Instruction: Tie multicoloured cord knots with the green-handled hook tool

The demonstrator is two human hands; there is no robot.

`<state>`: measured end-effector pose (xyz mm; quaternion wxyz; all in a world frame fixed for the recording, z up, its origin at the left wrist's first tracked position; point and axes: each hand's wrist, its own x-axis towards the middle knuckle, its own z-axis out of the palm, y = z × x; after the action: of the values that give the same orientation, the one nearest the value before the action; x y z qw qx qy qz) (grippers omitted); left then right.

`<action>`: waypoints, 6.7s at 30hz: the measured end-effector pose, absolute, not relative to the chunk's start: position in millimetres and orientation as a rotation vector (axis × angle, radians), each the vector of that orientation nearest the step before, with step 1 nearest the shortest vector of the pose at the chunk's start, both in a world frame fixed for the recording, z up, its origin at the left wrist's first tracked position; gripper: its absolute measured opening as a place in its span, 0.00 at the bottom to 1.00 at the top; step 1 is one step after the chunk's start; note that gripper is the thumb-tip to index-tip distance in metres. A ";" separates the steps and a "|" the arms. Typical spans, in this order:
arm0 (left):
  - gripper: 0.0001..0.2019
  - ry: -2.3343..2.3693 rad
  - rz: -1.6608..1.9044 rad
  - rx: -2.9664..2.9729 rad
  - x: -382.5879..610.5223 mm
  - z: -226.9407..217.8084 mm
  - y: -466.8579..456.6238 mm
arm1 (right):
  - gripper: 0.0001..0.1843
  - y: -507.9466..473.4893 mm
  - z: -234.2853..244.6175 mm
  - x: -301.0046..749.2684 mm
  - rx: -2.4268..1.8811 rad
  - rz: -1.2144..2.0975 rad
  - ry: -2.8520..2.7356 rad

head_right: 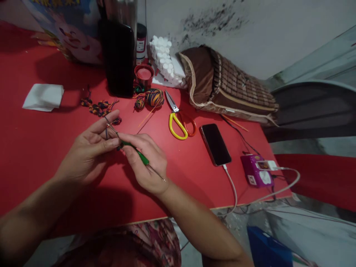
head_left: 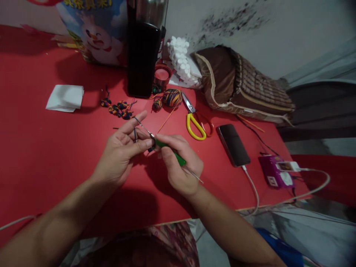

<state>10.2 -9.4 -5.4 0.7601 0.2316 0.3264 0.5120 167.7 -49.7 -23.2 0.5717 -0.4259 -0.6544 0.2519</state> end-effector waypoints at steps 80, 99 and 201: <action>0.22 0.842 1.005 0.795 -3.0 2.8 -6.3 | 0.12 -32.8 -21.4 185.2 -0.893 1.176 -1.128; 0.23 1.016 1.162 0.794 12.0 -1.1 -15.3 | 0.12 -43.1 -23.9 176.0 -1.050 0.932 -1.301; 0.10 1.032 0.992 1.329 5.2 -14.6 -5.2 | 0.15 -12.5 -37.5 178.7 -0.704 1.785 -0.252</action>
<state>5.2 -5.2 -14.6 0.5599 0.5636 0.4378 0.4209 178.7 -12.5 -37.5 0.5672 -0.2994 -0.1074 0.7597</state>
